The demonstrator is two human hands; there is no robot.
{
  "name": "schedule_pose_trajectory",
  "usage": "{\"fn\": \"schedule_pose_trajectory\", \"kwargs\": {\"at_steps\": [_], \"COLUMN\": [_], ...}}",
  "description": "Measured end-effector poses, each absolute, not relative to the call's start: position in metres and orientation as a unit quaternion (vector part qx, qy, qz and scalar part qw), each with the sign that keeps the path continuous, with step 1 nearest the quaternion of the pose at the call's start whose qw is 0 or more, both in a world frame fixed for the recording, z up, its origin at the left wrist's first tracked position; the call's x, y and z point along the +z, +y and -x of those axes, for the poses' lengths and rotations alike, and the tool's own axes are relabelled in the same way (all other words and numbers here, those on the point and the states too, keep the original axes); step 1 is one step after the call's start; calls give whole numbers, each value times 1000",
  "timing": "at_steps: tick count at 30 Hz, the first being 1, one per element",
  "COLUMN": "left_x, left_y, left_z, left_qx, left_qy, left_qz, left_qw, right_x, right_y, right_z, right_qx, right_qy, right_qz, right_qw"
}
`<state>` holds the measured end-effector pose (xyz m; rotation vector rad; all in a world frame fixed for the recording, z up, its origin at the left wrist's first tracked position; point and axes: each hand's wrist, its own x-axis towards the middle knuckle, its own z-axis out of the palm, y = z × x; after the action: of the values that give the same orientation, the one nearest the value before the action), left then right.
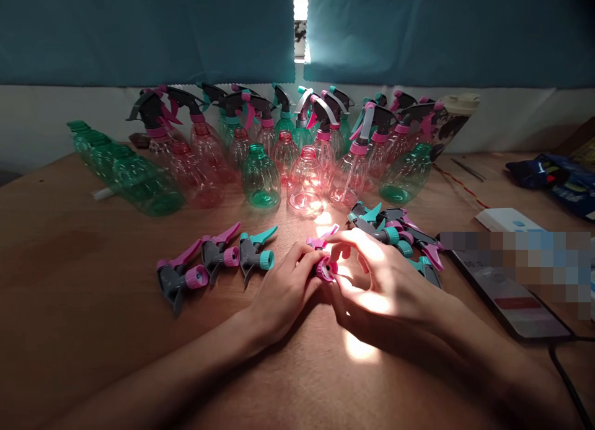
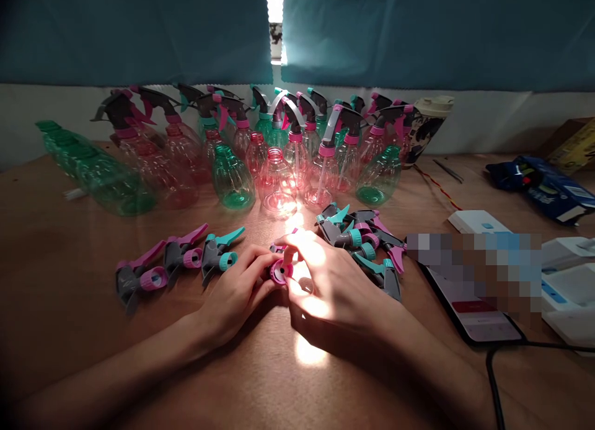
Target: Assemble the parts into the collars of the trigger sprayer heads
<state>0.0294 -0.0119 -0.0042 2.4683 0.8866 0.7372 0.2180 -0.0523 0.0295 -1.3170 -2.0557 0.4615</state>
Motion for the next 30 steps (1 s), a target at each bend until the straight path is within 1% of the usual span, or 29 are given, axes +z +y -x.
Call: {"fn": "schedule_pose_trajectory", "kwargs": {"at_steps": [5, 9, 11, 15, 20, 26, 30], "left_x": [-6, -5, -3, -2, -3, -2, -3], "left_y": [-12, -12, -12, -10, -10, -11, -10], "left_z": [-30, -30, -30, -30, -30, -30, -29], "left_qx": [273, 283, 273, 245, 241, 256, 267], "left_qy": [307, 298, 310, 318, 320, 314, 330], "left_qz": [-892, -891, -888, -894, -897, -895, -886], "left_qw": [189, 195, 202, 200, 185, 186, 187], "right_x": [27, 21, 17, 15, 26, 29, 15], "right_y": [-53, -53, -53, -52, -53, -55, -57], "right_z": [-217, -211, -211, -214, -218, -212, -207], "right_qx": [167, 211, 216, 179, 141, 151, 185], "right_qy": [-808, -760, -747, -772, -791, -806, -767], "right_qz": [462, 479, 487, 479, 487, 453, 476], "right_qw": [325, 385, 398, 378, 341, 350, 389]}}
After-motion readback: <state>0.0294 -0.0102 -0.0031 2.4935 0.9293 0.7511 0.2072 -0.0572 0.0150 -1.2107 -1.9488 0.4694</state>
